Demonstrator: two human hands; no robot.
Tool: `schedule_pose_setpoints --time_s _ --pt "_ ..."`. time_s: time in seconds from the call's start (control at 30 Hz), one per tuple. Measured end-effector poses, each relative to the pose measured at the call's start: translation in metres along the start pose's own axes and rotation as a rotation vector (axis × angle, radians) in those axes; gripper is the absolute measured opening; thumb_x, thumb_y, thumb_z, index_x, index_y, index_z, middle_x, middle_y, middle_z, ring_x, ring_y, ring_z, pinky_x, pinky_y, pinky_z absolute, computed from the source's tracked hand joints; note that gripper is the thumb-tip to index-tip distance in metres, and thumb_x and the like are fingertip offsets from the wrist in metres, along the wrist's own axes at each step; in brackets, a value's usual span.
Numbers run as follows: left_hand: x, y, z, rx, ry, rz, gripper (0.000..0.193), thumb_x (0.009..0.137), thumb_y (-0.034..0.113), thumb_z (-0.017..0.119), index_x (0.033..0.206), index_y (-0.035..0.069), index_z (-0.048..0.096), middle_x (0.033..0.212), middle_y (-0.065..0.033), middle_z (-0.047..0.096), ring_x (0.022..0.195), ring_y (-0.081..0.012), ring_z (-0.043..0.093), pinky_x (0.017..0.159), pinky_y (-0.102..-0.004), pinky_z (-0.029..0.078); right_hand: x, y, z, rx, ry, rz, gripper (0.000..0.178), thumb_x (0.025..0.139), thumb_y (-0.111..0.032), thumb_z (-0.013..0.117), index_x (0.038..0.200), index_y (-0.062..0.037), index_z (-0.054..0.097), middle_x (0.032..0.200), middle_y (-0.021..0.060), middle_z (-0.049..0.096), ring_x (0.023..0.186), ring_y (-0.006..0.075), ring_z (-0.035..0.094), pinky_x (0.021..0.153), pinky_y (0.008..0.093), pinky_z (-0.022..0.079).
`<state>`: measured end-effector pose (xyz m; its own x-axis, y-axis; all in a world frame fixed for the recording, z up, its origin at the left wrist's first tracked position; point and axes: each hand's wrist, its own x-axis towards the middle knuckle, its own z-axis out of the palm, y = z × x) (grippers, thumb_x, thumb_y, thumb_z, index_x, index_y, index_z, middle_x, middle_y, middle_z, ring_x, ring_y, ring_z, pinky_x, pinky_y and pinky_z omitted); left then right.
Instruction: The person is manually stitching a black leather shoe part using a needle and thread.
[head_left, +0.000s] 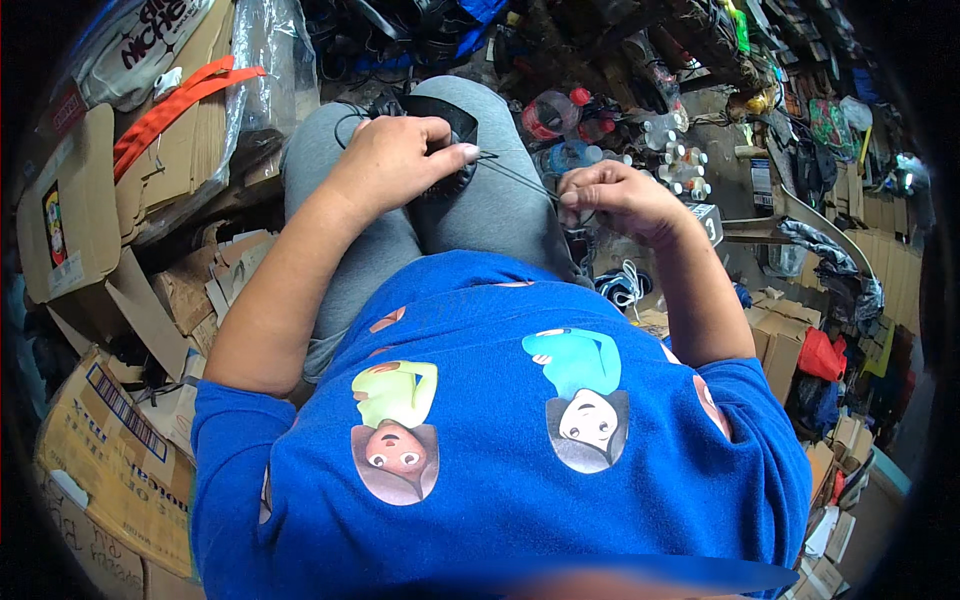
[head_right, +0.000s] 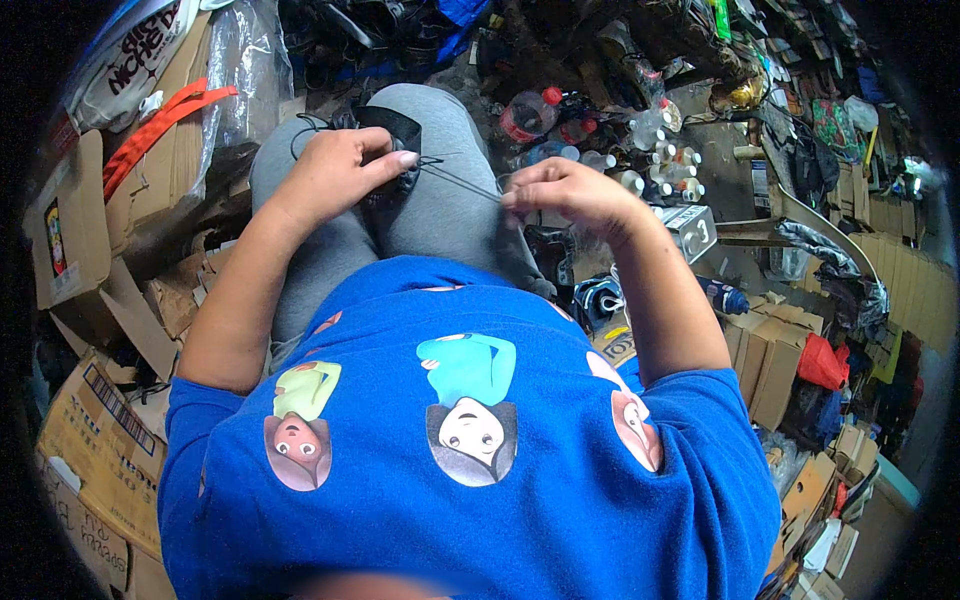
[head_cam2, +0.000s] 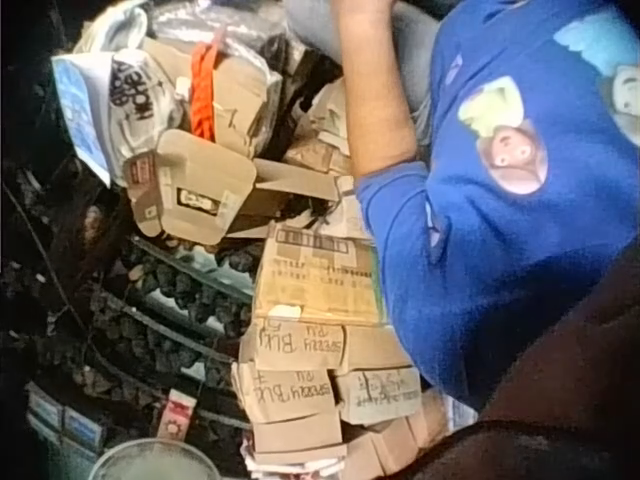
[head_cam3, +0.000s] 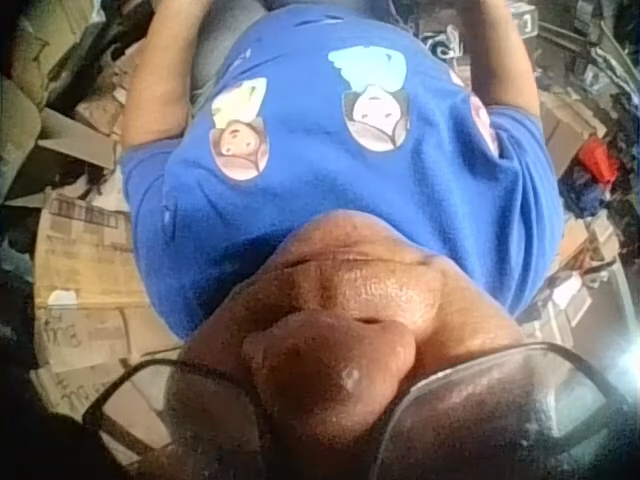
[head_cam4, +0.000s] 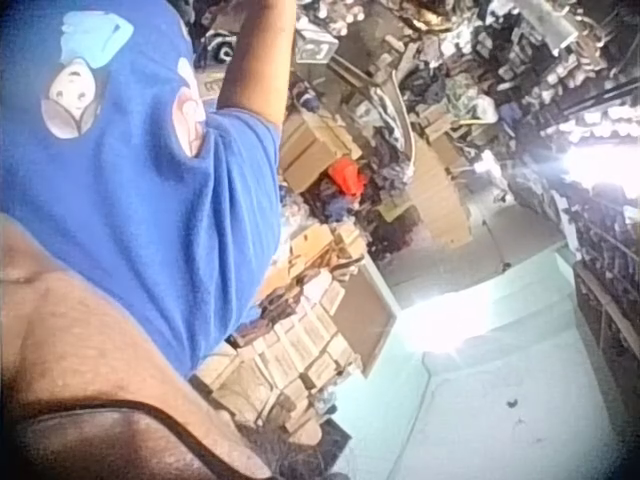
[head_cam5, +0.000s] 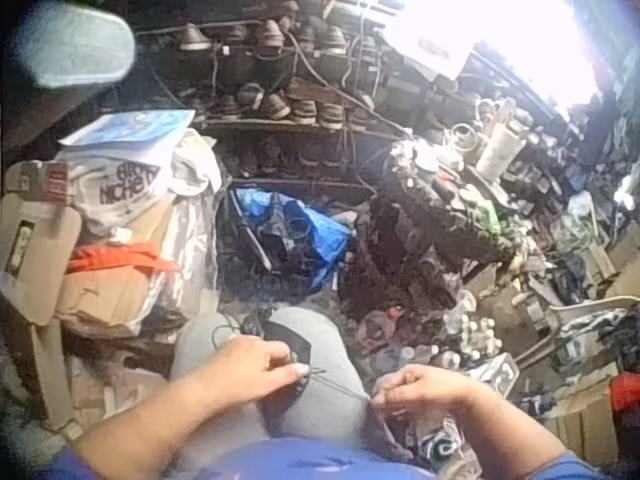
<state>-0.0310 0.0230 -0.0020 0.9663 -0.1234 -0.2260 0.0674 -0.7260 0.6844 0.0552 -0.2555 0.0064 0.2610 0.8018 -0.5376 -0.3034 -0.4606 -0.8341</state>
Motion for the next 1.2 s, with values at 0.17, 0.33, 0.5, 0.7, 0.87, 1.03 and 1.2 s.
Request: schedule_pose_setpoints --time_s 0.17,0.33,0.5,0.7,0.87,1.03,1.2 --pt "0.006 0.004 0.006 0.118 0.01 -0.049 0.043 0.08 0.051 0.059 0.075 0.009 0.065 0.07 -0.0093 0.065 0.074 -0.0288 0.063 0.08 -0.0465 0.043 0.005 0.0 0.009 -0.82 0.603 0.117 0.029 0.085 -0.024 0.066 0.107 -0.0061 0.066 0.105 0.0056 0.058 0.096 0.0165 0.058 0.088 0.0285 0.044" --pt "0.004 0.008 0.007 0.12 0.006 -0.076 0.041 0.077 0.05 0.062 0.076 0.009 0.065 0.073 -0.0086 0.066 0.078 -0.029 0.064 0.082 -0.0484 0.041 0.035 0.014 0.041 -0.449 0.582 -0.231 0.022 0.08 -0.018 0.073 0.096 -0.0046 0.067 0.093 -0.0014 0.053 0.079 0.0051 0.048 0.067 0.0212 0.04" --pt "0.005 0.012 0.007 0.177 0.003 -0.093 0.04 0.075 0.05 0.062 0.078 0.01 0.067 0.076 -0.0084 0.067 0.08 -0.0288 0.064 0.082 -0.0486 0.04 0.027 0.014 0.034 0.004 0.44 -0.264 0.013 0.079 -0.013 0.072 0.088 -0.0039 0.067 0.086 -0.0016 0.054 0.076 0.007 0.051 0.069 0.0227 0.042" --pt "0.009 0.019 0.008 0.181 -0.001 -0.11 0.04 0.077 0.049 0.059 0.079 0.01 0.067 0.078 -0.0094 0.068 0.082 -0.0293 0.064 0.084 -0.0494 0.04 0.031 -0.017 0.009 -0.477 0.708 -0.386 0.015 0.079 -0.02 0.068 0.081 -0.0045 0.066 0.085 0.0065 0.059 0.083 0.0169 0.058 0.075 0.0288 0.045" --pt "0.007 0.004 0.006 0.115 -0.014 -0.08 0.036 0.083 0.041 0.055 0.081 0.007 0.064 0.079 -0.0142 0.066 0.083 -0.0337 0.063 0.079 -0.0489 0.044 0.038 -0.052 0.03 -1.191 0.525 -0.416 0.017 0.079 -0.024 0.066 0.089 -0.0106 0.068 0.089 0.0091 0.064 0.093 0.0276 0.06 0.082 0.0403 0.045" --pt "0.001 -0.015 0.006 0.019 -0.01 0.206 0.014 0.086 0.017 0.053 0.091 0.004 0.057 0.078 -0.0197 0.06 0.078 -0.0381 0.059 0.069 -0.0436 0.046 0.063 -0.059 0.051 -1.637 0.336 -0.355 0.01 0.083 -0.018 0.054 0.088 -0.0146 0.062 0.082 0.003 0.065 0.088 0.0232 0.062 0.08 0.0417 0.041" --pt "-0.009 -0.028 0.0 0.199 0.076 0.374 0.009 0.081 0.008 0.054 0.09 0.005 0.055 0.077 -0.0155 0.059 0.076 -0.0347 0.059 0.071 -0.0422 0.044 0.071 -0.054 0.043 -1.667 0.236 -0.401 0.02 0.081 -0.013 0.053 0.1 -0.0166 0.058 0.081 0.0027 0.064 0.088 0.0237 0.061 0.078 0.0398 0.041"
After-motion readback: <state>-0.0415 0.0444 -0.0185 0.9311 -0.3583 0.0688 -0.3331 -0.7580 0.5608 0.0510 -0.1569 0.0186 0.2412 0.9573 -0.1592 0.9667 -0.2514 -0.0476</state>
